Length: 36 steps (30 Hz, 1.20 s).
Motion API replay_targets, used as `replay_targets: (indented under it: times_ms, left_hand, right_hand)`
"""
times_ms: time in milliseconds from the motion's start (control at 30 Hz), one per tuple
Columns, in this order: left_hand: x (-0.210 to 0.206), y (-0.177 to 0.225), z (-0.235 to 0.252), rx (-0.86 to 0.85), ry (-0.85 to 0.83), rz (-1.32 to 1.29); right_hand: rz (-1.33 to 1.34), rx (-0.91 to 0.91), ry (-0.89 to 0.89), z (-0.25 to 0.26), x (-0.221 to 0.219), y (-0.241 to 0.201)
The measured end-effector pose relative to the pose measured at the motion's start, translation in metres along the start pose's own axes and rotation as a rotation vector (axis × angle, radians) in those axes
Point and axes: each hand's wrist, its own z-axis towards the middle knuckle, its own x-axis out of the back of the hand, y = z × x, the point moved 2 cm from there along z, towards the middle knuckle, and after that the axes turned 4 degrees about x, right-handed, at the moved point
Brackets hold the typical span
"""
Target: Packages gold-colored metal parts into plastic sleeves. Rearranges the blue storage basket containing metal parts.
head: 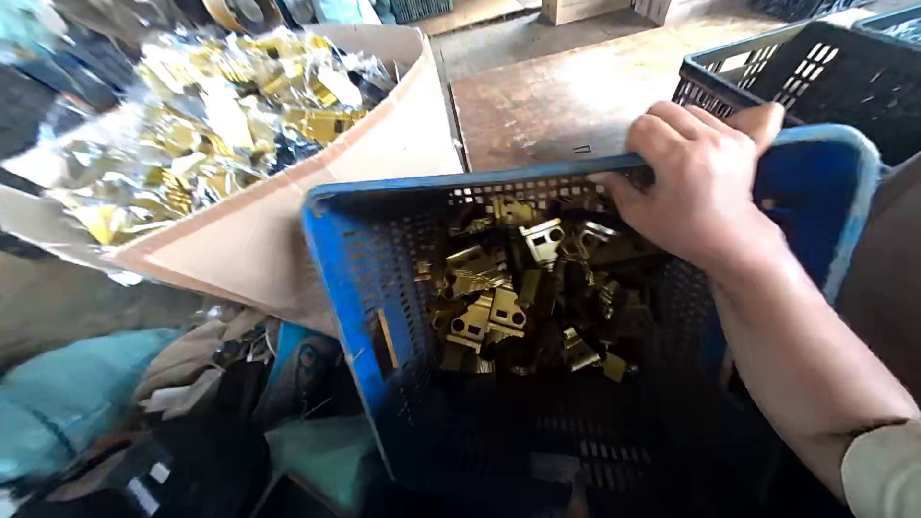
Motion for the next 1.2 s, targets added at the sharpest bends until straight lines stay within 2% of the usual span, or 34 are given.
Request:
replay_targets:
  times_ms: [67,167,233,333,433,500,567,667,700,733,800,900,967,1067,1200]
  left_hand:
    - [0.002,0.015,-0.010,-0.021,0.020,0.036]
    - [-0.017,0.027,-0.013,-0.121,0.050,-0.010]
    - [-0.020,0.027,-0.004,-0.135,0.046,-0.072]
    - [-0.009,0.019,0.001,-0.044,0.011,-0.087]
    - [0.004,0.014,-0.004,-0.097,0.133,-0.295]
    - [0.020,0.014,-0.017,-0.232,0.279,-0.421]
    - [0.053,0.015,-0.037,-0.484,0.390,-0.484]
    - [0.126,0.054,-0.066,-0.970,0.619,-0.309]
    - [0.149,0.077,-0.073,-1.067,0.699,-0.189]
    - [0.169,0.105,-0.078,-1.092,0.754,-0.074]
    - [0.197,0.162,-0.072,-1.035,0.787,0.074]
    - [0.213,0.214,-0.029,-0.916,0.656,0.116]
    - [0.207,0.219,-0.008,-0.969,0.633,0.095]
    - [0.198,0.202,-0.003,-1.098,0.817,0.261]
    - [0.186,0.165,-0.008,-1.098,0.950,0.268]
  right_hand:
    - [-0.039,0.073,0.056,0.001,-0.015,0.018]
    - [0.082,-0.203,-0.187,0.011,-0.026,0.054]
    - [0.125,-0.352,-0.331,0.025,-0.023,0.050]
    - [0.065,-0.304,-0.259,0.014,-0.019,0.039]
    - [0.063,-0.260,-0.221,0.004,-0.013,0.041]
    - [0.082,-0.307,-0.284,0.010,-0.012,0.041]
    - [0.081,-0.345,-0.333,0.014,-0.012,0.041]
    - [0.070,-0.317,-0.281,0.010,-0.014,0.043]
    - [0.066,-0.317,-0.273,0.009,-0.013,0.042]
    - [0.070,-0.328,-0.288,0.010,-0.012,0.040]
    - [0.087,-0.354,-0.328,0.010,-0.008,0.039]
    - [0.135,-0.329,-0.291,0.004,-0.001,0.038]
    - [0.135,-0.330,-0.247,0.002,0.001,0.039]
    - [0.114,-0.375,-0.279,0.008,-0.002,0.039]
    - [0.098,-0.426,-0.417,0.033,-0.010,0.027]
